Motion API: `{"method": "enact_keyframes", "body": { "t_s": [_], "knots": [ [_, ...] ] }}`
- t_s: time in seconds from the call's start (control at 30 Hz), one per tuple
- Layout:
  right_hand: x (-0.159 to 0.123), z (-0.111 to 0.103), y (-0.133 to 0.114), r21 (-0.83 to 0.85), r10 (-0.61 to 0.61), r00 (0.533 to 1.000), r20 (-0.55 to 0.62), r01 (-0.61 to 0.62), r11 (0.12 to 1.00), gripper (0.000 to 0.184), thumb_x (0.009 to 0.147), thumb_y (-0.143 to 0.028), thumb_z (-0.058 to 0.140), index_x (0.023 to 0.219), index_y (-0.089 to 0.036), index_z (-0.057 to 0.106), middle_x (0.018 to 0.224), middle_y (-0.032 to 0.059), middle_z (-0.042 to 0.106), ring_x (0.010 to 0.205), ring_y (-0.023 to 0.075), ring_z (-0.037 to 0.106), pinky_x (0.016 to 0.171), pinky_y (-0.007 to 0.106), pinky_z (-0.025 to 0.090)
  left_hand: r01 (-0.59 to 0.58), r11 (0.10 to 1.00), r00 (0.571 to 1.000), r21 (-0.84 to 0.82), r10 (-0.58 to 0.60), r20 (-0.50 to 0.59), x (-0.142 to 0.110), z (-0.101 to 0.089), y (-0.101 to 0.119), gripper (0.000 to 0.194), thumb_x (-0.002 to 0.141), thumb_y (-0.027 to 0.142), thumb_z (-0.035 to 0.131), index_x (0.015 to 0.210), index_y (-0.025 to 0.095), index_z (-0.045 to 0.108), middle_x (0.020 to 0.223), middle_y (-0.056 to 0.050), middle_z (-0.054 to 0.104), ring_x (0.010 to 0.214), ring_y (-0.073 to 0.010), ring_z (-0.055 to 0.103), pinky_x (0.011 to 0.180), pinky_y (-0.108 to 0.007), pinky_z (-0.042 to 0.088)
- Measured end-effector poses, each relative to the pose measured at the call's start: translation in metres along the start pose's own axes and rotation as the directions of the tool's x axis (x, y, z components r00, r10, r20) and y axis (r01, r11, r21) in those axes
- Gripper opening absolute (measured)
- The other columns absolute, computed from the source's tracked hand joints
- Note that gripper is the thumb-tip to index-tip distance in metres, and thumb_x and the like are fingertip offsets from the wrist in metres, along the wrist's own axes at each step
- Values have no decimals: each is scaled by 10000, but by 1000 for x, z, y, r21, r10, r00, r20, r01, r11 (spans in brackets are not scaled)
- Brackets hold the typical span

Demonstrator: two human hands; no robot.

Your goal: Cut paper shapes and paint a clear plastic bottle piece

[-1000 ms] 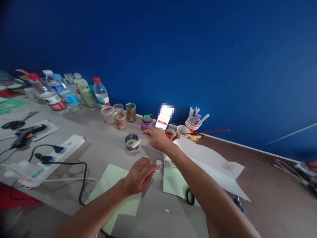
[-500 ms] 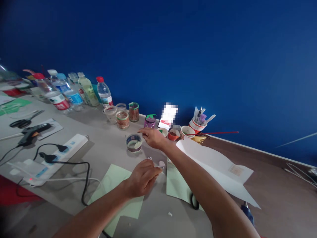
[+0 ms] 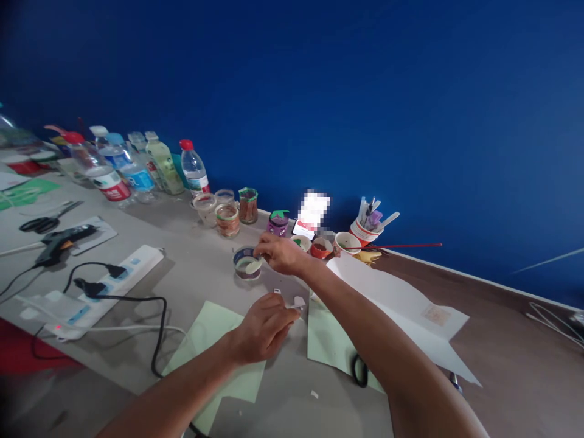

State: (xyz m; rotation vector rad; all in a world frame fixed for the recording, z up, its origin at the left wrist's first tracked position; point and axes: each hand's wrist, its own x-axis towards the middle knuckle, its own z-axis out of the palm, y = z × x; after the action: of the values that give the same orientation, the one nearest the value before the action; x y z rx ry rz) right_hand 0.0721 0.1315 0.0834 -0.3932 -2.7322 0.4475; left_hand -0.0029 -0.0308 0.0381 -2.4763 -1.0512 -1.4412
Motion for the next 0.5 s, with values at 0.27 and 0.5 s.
{"method": "enact_keyframes", "body": {
  "t_s": [0.27, 0.5],
  "knots": [
    [6, -3, -1, 73, -27, 1000, -1, 27, 997, 255, 872, -89, 525, 913, -202, 750, 922, 63, 678, 800, 158, 651, 733, 263, 501, -8, 1000, 1000, 17, 9, -19, 1, 0, 0, 170, 900, 93, 407, 1000, 161, 526, 648, -12, 562, 601, -164, 480, 598, -297, 402],
    [22, -19, 4, 125, 69, 982, -178, -46, 991, 275, 826, -70, 530, 879, -214, 757, 873, 51, 695, 845, 179, 650, 772, 292, 517, -15, 1000, 1000, 15, 15, -9, 1, 1, 0, 175, 906, 108, 396, 992, 164, 537, 625, 5, 540, 587, -159, 465, 589, -292, 384]
  ]
}}
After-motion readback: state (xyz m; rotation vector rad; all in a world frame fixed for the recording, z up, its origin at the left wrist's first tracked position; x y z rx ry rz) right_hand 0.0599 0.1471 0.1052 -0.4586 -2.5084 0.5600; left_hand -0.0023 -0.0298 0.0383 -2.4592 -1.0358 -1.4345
